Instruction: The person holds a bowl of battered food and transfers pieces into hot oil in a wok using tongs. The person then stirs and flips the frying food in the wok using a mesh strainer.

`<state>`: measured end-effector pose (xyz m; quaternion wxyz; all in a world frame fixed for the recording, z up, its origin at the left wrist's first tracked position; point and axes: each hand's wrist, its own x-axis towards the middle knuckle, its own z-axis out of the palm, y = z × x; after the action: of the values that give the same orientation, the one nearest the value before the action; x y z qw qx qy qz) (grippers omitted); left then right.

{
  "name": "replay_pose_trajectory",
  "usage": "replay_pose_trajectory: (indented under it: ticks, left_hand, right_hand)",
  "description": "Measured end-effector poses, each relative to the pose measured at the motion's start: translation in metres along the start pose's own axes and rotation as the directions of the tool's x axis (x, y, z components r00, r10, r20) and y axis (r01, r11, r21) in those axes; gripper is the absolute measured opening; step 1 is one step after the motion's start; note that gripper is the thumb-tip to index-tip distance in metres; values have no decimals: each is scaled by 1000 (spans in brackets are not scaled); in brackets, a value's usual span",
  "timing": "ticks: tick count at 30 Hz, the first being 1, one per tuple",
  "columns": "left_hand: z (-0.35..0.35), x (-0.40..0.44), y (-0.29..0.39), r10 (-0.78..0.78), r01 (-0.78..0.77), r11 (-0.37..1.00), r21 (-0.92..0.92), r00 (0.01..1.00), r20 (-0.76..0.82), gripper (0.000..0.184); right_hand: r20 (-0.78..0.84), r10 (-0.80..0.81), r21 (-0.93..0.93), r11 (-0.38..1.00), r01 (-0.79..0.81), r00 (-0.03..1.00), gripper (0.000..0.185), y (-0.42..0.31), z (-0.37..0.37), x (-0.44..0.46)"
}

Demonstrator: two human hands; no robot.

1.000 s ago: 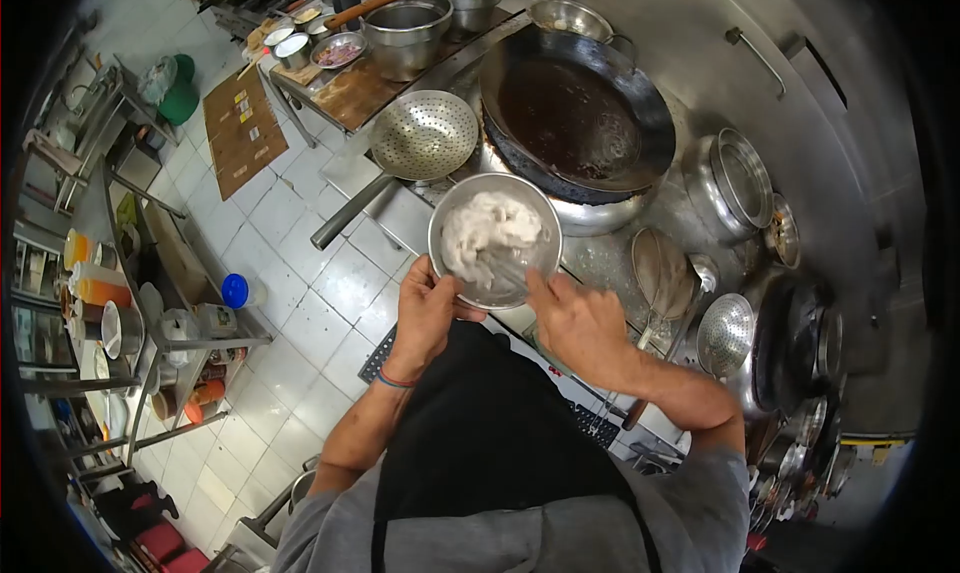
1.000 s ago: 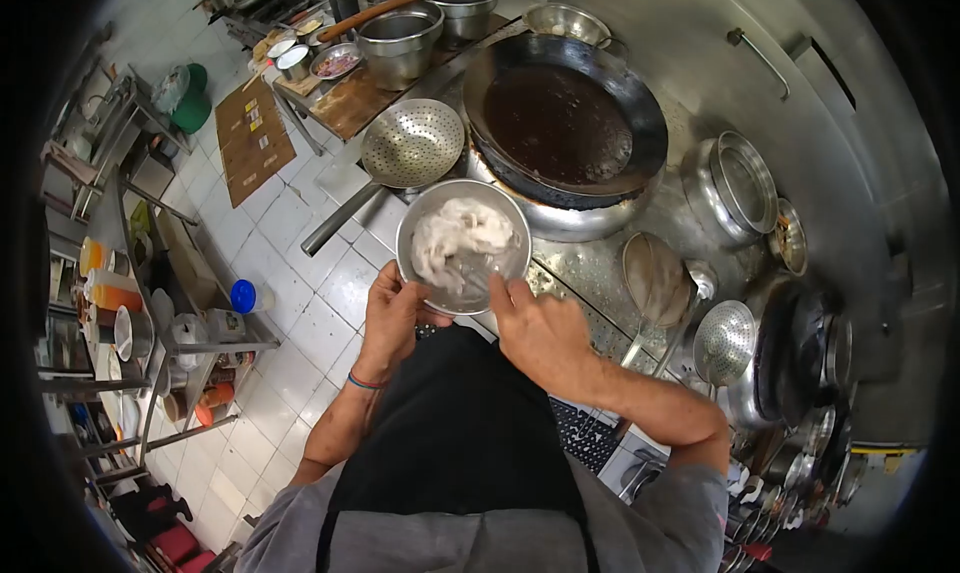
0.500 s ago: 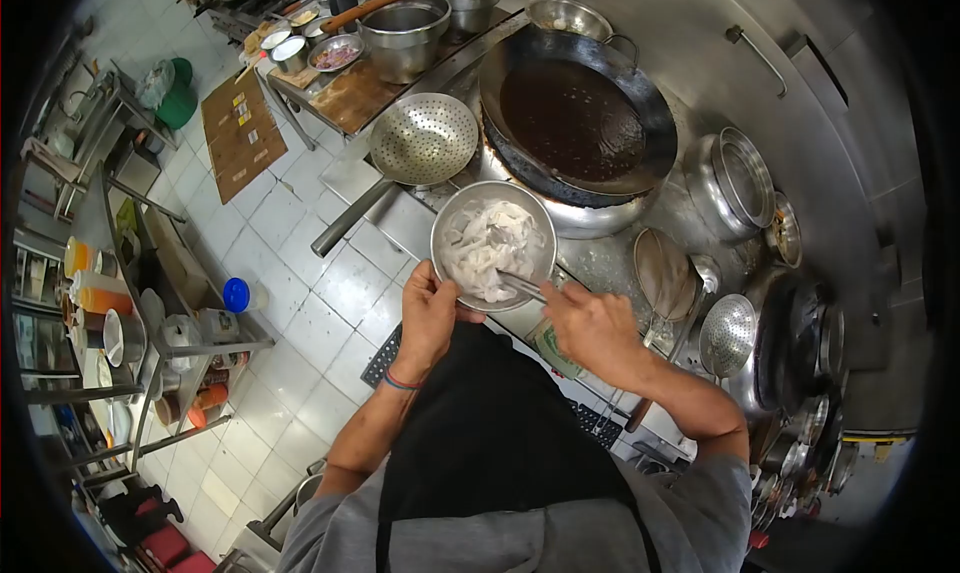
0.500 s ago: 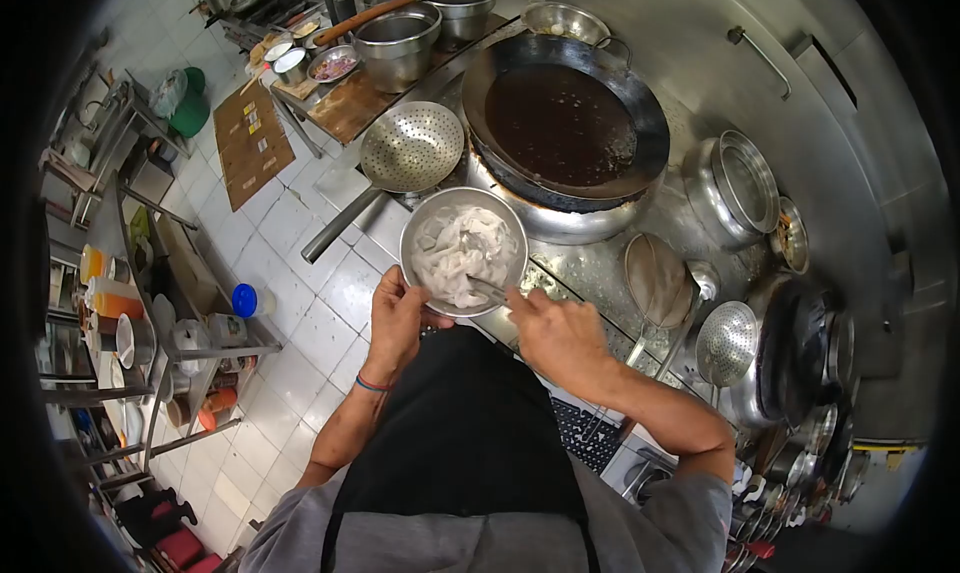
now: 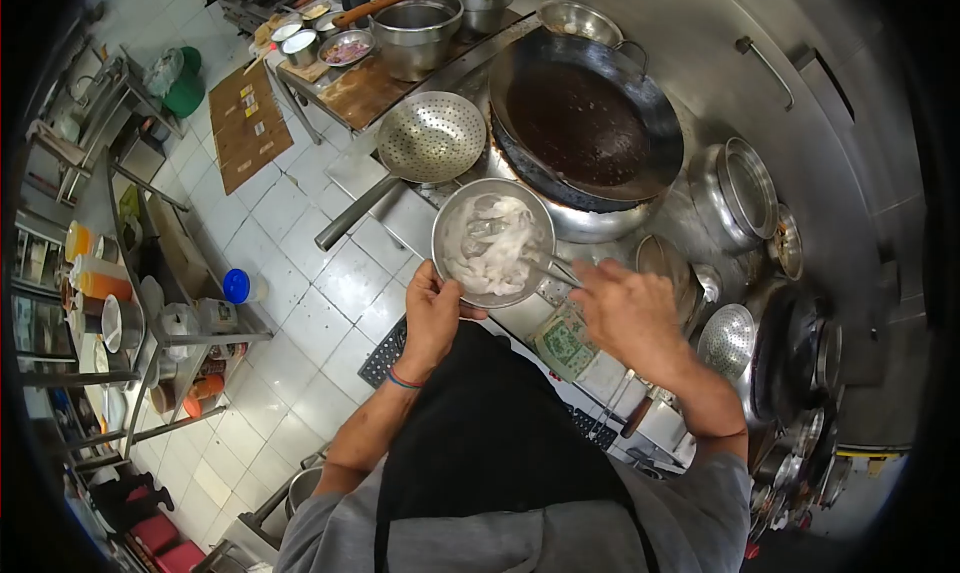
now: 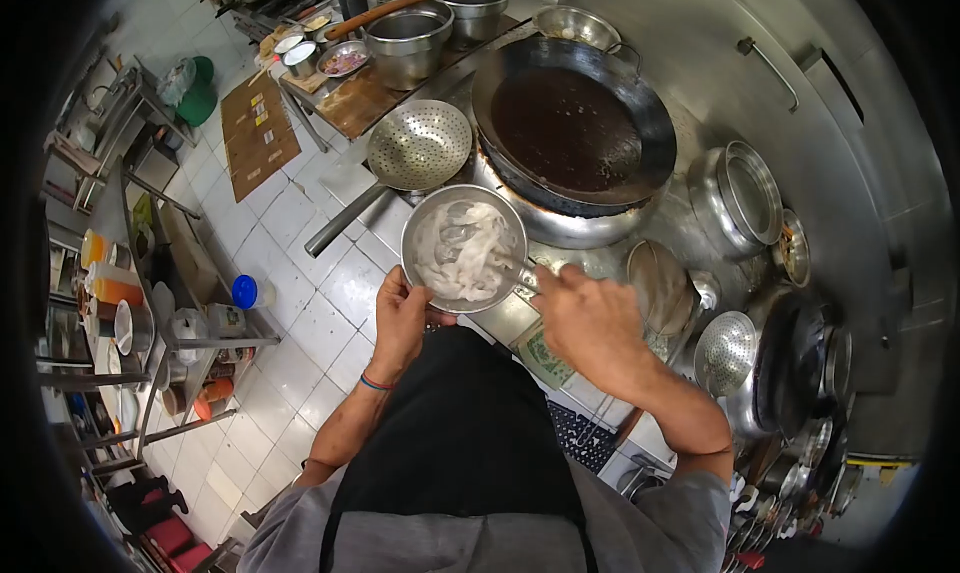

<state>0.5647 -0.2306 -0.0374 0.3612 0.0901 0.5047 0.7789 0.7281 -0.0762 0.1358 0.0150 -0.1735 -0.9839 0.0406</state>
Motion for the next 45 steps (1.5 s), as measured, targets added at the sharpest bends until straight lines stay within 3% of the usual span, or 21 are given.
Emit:
replay_pose_trajectory:
  ticks: [4, 7, 10, 12, 13, 16, 19, 24, 28, 31, 34, 37, 40, 45]
  left_hand:
    - [9, -7, 17, 7, -7, 1000, 28, 1000, 8, 22]
    - [11, -7, 18, -7, 7, 1000, 6, 1000, 28, 22]
    - [1, -5, 14, -1, 0, 1000, 30, 1000, 28, 22]
    - [-1, -2, 10, 22, -22, 998, 55, 1000, 8, 22]
    - [1, -3, 13, 12, -13, 999, 45, 1000, 20, 19]
    - [13, -9, 28, -38, 37, 999, 29, 997, 66, 13]
    - [5, 1, 16, -44, 43, 999, 5, 997, 61, 10]
    - [-3, 6, 9, -28, 28, 1000, 14, 1000, -3, 17]
    - [13, 0, 29, -126, 124, 992, 24, 988, 91, 16]
    - [14, -6, 26, -138, 139, 990, 1, 987, 82, 16]
    - [9, -3, 21, -116, 118, 992, -42, 992, 41, 13]
    - [6, 0, 22, -98, 100, 994, -54, 995, 32, 9]
    - [8, 3, 24, -92, 93, 996, -4, 995, 47, 7]
    - [2, -2, 33, -7, 4, 999, 45, 997, 74, 7]
  right_hand:
    - [-116, 13, -49, 999, -19, 993, 32, 10, 21, 19]
    - [4, -54, 2, 999, 54, 999, 32, -14, 38, 19]
    - [6, -95, 57, 994, 94, 995, 31, -15, 6, 9]
    - [-15, -18, -32, 999, 17, 1000, 30, -7, -13, 3]
    - [-29, 24, -77, 997, -26, 999, 30, -5, -17, 2]
    - [-223, -119, -148, 985, 87, 967, 29, 8, 22, 20]
    - [21, -90, -50, 995, 90, 996, 31, -13, 16, 19]
    - [43, -197, -90, 976, 200, 980, 35, 0, -22, -5]
    - [64, -179, -111, 976, 185, 982, 36, 8, 0, 19]
    - [-124, -115, -220, 972, 85, 986, 37, 7, 8, 27]
    - [-77, -72, -118, 991, 63, 994, 34, -2, -24, 8]
    - [33, -181, -100, 978, 184, 983, 32, -4, -29, -4]
    - [142, -144, -159, 973, 166, 979, 38, 10, 5, 13]
    - [-10, -131, -56, 990, 130, 991, 36, 1, -50, 3]
